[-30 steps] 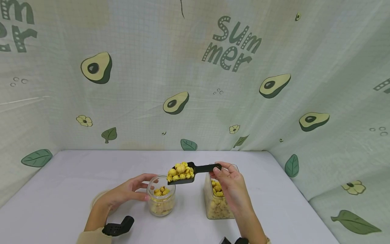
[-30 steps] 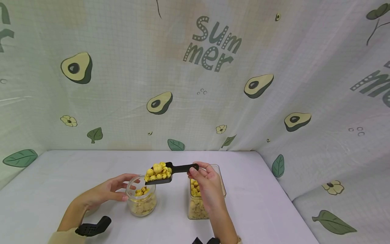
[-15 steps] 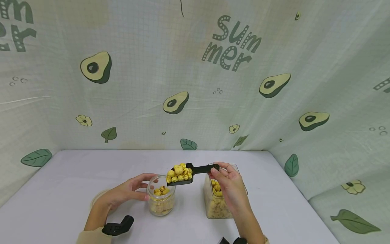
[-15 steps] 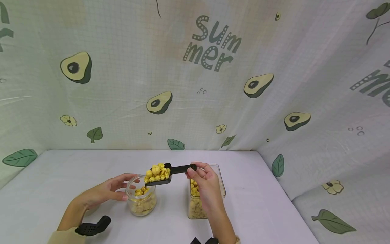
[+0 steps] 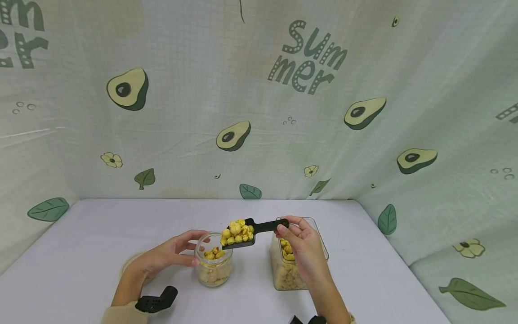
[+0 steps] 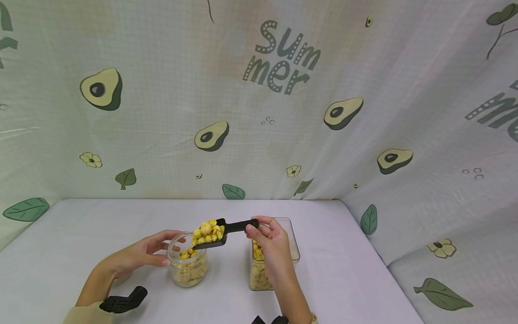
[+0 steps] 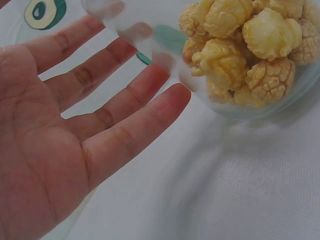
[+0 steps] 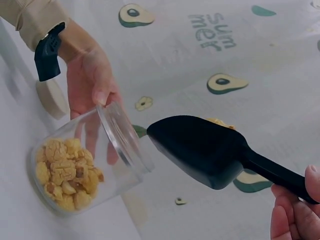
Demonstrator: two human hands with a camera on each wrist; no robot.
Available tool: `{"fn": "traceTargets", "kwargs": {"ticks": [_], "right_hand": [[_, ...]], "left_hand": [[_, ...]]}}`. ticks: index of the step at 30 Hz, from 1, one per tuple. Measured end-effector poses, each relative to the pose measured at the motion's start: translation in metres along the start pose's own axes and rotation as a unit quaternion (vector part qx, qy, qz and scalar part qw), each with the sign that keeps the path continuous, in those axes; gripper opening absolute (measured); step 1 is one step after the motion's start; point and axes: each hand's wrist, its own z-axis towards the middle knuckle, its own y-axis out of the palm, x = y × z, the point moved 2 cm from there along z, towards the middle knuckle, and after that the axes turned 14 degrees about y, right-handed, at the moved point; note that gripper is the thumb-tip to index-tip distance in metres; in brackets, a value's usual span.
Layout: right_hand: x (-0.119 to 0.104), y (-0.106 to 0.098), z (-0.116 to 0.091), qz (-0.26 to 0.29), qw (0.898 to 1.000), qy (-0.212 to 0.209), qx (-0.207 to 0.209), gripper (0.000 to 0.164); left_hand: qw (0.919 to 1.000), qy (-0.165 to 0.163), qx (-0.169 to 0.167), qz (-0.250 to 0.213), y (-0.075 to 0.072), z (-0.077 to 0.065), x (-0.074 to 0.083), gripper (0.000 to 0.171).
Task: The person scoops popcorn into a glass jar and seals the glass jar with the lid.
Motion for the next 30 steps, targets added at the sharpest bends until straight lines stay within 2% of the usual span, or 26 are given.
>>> {"fn": "traceTargets", "kwargs": {"ticks": [11, 21, 30], "right_hand": [[-0.0007, -0.0001, -0.0005, -0.006, 1.000, -0.007, 0.000, 0.028], [0.0000, -0.0005, 0.0003, -0.009, 1.000, -0.014, 0.002, 0.025], [-0.0054, 0.0015, -0.0074, -0.038, 0.999, -0.027, 0.015, 0.031]], "left_hand": [[0.9998, -0.013, 0.010, 0.006, -0.0003, 0.0006, 0.0006, 0.068], [1.0000, 0.003, 0.003, 0.000, -0.0003, -0.0002, 0.0003, 0.067], [0.9999, -0.008, 0.009, -0.002, -0.0007, -0.0006, 0.0011, 0.067]]}}
